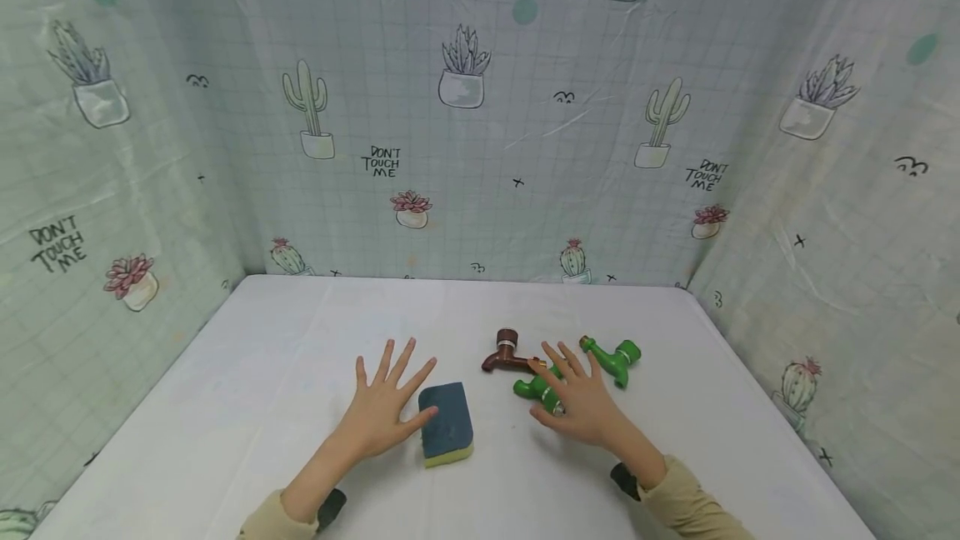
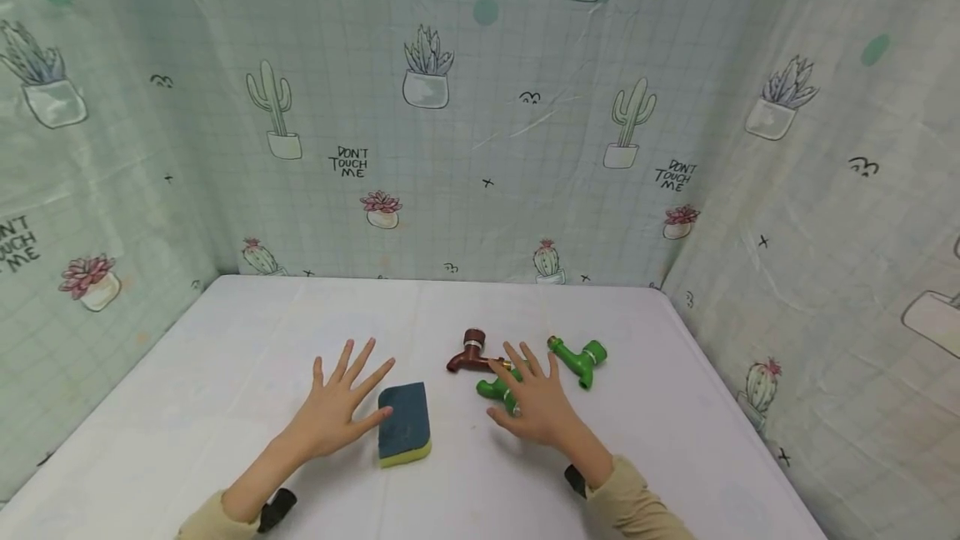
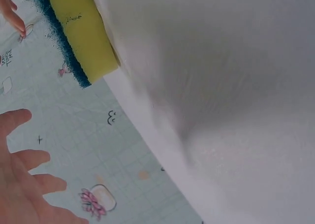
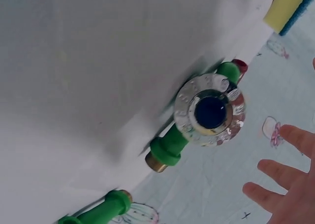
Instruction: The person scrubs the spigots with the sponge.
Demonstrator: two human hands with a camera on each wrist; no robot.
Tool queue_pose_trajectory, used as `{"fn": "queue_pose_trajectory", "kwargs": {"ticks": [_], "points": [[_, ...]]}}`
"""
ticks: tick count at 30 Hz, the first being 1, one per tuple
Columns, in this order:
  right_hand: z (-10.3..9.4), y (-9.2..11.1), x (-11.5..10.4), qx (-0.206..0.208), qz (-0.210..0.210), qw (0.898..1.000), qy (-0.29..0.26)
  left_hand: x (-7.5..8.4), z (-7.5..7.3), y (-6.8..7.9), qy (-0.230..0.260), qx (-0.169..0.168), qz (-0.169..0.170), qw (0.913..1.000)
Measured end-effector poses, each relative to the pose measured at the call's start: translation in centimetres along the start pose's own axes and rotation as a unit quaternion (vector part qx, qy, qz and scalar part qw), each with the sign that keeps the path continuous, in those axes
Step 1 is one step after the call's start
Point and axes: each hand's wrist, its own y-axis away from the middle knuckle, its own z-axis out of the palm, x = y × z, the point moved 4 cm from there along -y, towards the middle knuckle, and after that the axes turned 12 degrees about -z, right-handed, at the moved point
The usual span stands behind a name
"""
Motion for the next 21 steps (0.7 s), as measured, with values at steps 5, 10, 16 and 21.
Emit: {"fn": "queue_pose_trajectory", "kwargs": {"ticks": [5,10,16,21], "points": [[-0.2,-0.5,-1.0,0.004,-0.018,1.000,-0.020,0.0,-0.3,0.0,0.001,0.010,0.014,0.9999],[-0.2,-1.0,-2.0,0.010,-0.029,0.999,-0.034,-0.2,-0.5,0.1,0.008,0.037,0.032,0.9988],[-0.6,-1.9,-3.6,0.025,-0.009,0.998,-0.050,-0.6,-0.8,0.1,0.004,0.105,0.068,0.9921],[-0.9,-2.9,-5.1,0.025,0.005,0.997,-0.068,-0.7,-0.9,0.0,-0.004,0.157,0.094,0.9831]]}}
